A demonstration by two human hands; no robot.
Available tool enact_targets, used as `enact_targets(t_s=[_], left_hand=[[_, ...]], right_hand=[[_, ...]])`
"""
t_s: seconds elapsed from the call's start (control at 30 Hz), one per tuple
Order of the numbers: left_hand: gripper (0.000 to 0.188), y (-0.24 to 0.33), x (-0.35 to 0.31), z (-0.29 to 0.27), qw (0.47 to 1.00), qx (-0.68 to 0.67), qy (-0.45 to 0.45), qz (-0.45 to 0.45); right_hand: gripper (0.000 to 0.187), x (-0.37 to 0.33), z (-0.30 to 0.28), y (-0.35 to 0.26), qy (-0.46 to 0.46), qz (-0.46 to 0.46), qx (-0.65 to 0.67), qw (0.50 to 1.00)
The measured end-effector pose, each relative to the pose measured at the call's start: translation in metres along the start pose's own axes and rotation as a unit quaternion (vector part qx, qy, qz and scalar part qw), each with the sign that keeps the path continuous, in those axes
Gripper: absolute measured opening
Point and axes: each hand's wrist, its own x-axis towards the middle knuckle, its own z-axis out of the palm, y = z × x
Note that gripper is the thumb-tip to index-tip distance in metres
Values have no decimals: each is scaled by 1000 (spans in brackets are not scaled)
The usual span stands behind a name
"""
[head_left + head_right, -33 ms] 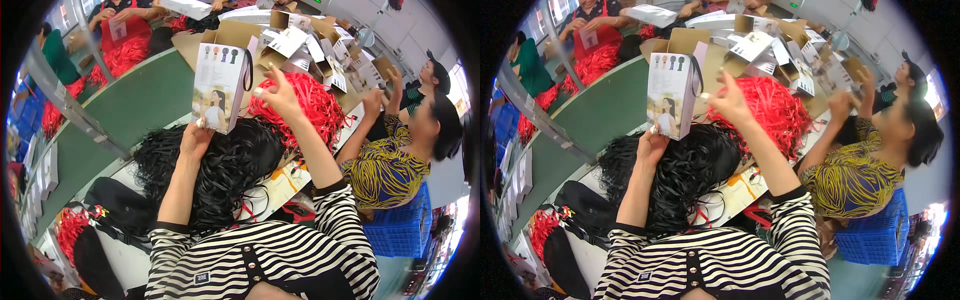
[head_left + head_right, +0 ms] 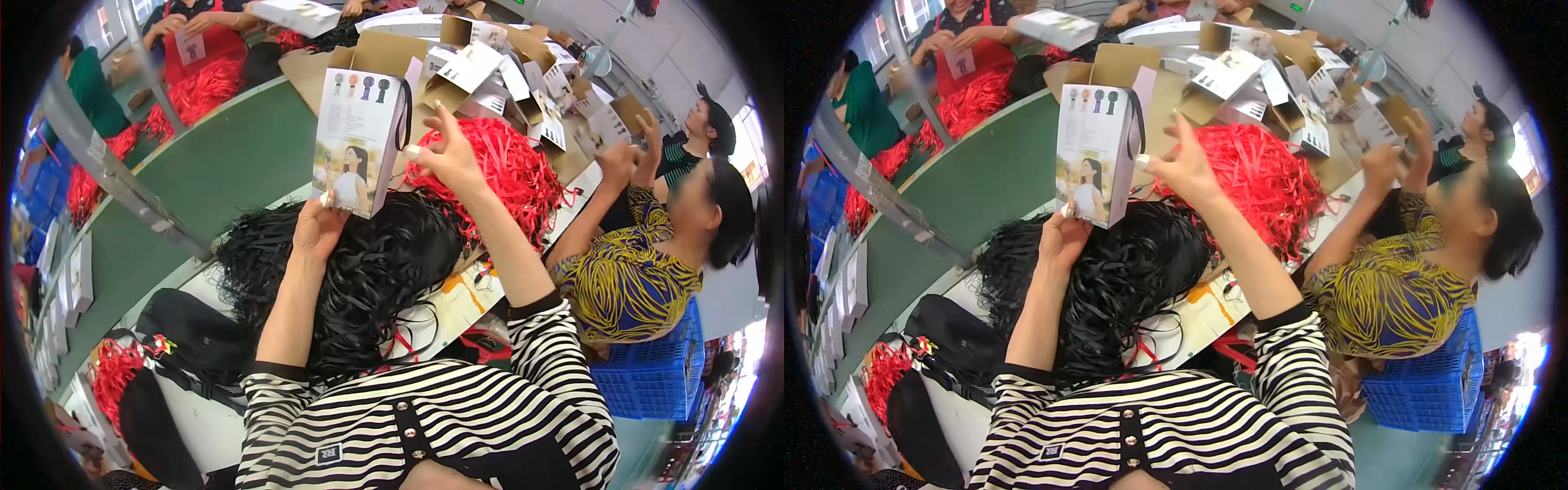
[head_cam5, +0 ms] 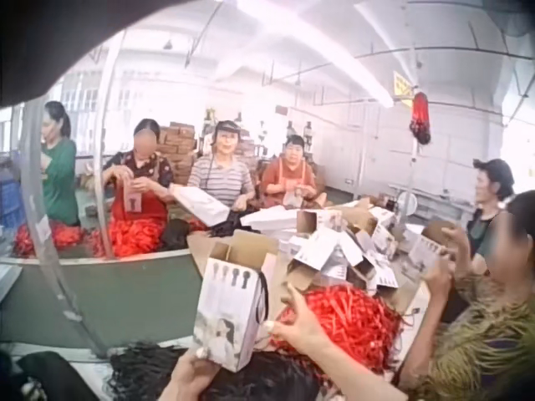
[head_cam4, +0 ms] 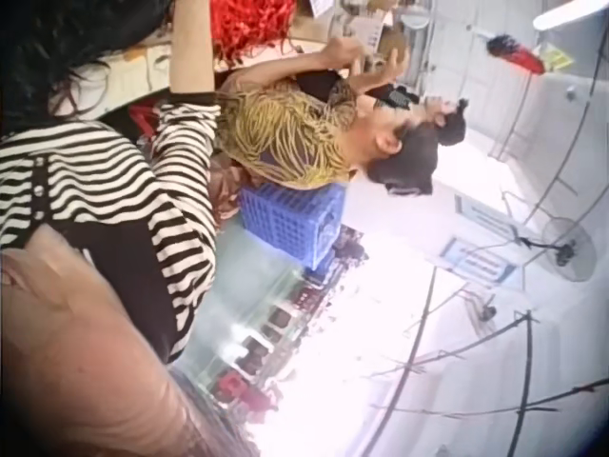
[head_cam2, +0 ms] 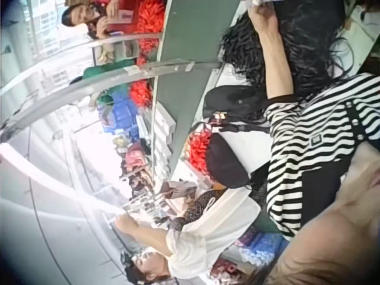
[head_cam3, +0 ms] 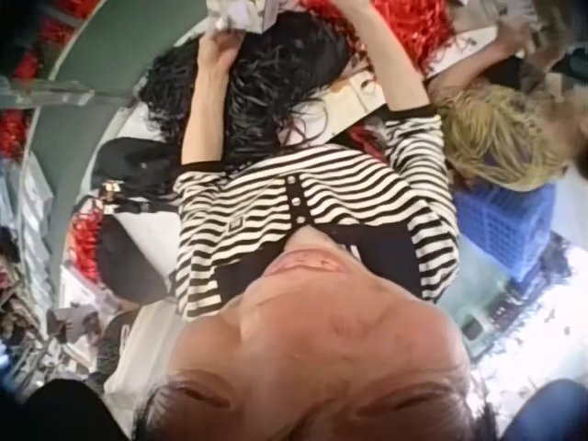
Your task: The person packages lanyards into product boxes by hand, picking straps from a pile, placing them inside the boxes, closing the flaps, and setting the boxes down.
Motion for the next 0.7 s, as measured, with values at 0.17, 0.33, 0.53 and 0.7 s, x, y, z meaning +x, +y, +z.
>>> enact_targets(t_s=[0.17,0.33,0.53,0.7], left_hand=[[40,2,-2,1,1000,-21,12,4],[44,0,-4,13,1000,17,-24,1],[53,2,-4,7,999,51,7,17],[55,0,-3,7,995,99,-17,13]], right_hand=[[47,4,18,-6,-59,89,136,985],[22,5,8,1,27,102,131,986],[16,17,-27,-44,54,55,6,997],[24,69,-53,-99,6,-25,-155,988]])
